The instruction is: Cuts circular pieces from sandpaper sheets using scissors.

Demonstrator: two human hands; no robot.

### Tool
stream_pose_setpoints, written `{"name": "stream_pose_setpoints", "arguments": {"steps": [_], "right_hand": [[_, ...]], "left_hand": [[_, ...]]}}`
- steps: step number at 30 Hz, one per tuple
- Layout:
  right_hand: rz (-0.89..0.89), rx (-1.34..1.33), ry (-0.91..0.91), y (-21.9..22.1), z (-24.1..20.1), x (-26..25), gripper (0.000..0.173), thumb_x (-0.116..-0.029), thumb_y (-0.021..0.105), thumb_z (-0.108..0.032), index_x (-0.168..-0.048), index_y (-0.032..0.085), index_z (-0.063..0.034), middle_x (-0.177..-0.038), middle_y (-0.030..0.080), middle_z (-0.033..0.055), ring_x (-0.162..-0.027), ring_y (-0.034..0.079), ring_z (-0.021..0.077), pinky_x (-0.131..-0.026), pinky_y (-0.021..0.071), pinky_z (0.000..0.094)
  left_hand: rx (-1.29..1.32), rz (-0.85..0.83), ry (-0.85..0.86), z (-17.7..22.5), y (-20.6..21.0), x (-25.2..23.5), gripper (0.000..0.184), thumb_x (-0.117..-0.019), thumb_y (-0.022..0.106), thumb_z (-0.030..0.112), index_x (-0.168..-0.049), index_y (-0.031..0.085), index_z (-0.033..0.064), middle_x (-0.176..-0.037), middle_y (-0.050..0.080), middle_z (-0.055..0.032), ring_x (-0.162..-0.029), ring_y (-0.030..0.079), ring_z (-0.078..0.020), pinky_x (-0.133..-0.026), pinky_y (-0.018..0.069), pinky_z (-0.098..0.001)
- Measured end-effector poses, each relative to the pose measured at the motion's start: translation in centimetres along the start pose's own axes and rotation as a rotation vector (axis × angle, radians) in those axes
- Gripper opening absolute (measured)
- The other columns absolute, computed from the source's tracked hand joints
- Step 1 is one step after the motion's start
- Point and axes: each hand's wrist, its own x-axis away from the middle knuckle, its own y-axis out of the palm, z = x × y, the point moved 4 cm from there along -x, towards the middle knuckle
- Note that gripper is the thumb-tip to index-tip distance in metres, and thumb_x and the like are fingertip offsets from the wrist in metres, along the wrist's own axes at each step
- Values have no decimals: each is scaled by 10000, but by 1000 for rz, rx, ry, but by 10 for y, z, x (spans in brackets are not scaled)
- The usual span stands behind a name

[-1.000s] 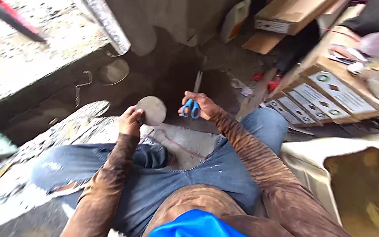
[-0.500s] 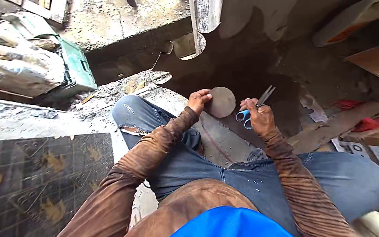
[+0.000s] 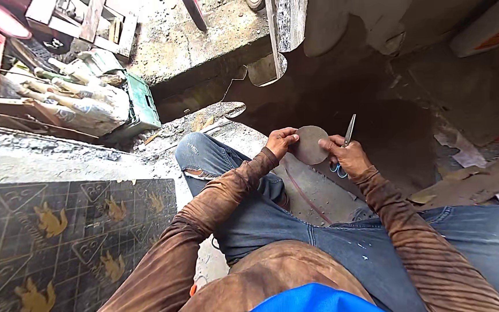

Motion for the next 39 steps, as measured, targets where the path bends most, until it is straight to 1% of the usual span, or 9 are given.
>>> {"name": "stream_pose_setpoints", "arguments": {"steps": [3,7,11,14,21,26,29,34,39], "right_hand": [[-3,98,-12,3,-1,1,165,-931,765,-193,-875,686,-59,-682,630,20,-525,551,87,-526,510,263],[130,282,-59,-25,-10,-3,234,-956,745,-267,-917,688,-44,-733,623,76,-591,566,154,-599,516,382],[258,341,-73,-49,-22,2,248,-959,744,-269,-912,688,-32,-729,621,122,-597,565,220,-599,498,462],[288,418,-79,-54,-31,6,257,-957,747,-258,-892,685,-17,-751,626,163,-667,589,294,-642,484,534],[232,533,-92,-53,-33,3,258,-969,718,-246,-949,689,10,-866,663,223,-850,651,387,-783,505,605],[122,644,-217,-29,-33,10,224,-982,662,-206,-1088,718,-16,-1007,715,215,-978,697,389,-882,543,604],[68,703,-259,-15,-21,11,211,-984,657,-213,-1063,717,-27,-1001,714,201,-987,695,382,-865,546,603],[58,704,-140,-29,-15,20,248,-1005,625,-241,-1113,707,-34,-1042,711,207,-1035,686,384,-894,536,603],[192,375,110,-65,0,29,290,-985,677,-260,-1034,685,26,-977,668,250,-941,652,404,-842,505,628]], "left_hand": [[-66,-61,-3,5,-1,4,239,-1069,514,97,-1159,692,-36,-982,718,-151,-803,695,-207,-738,605,-402],[-50,215,-64,20,-42,0,481,-1126,310,343,-1382,545,12,-1191,705,-146,-951,708,-232,-812,582,-415],[-176,771,313,56,-123,-2,596,-978,643,95,-1488,381,-68,-1327,580,-270,-1138,635,-308,-955,558,-437],[-354,879,455,86,-155,6,880,-821,811,78,-1541,317,-36,-1507,426,-276,-1356,468,-334,-1116,426,-412],[-655,634,-45,59,-180,-35,775,-782,866,98,-1453,489,14,-1386,601,-226,-1312,565,-349,-1113,442,-543],[-704,607,189,59,-163,-44,681,-741,887,66,-1348,584,-3,-1256,681,-188,-1179,656,-276,-1034,525,-481],[-622,317,325,54,-147,-41,772,-697,762,-73,-1406,458,-60,-1281,650,-184,-1150,650,-194,-983,553,-376],[-522,-205,311,26,-102,-36,987,-728,809,148,-1584,319,110,-1550,490,-94,-1352,543,-224,-1060,529,-440],[-868,-263,308,1,-1,-11,767,-784,886,278,-1450,552,98,-1462,576,-100,-1304,582,-255,-1068,510,-492]]}}
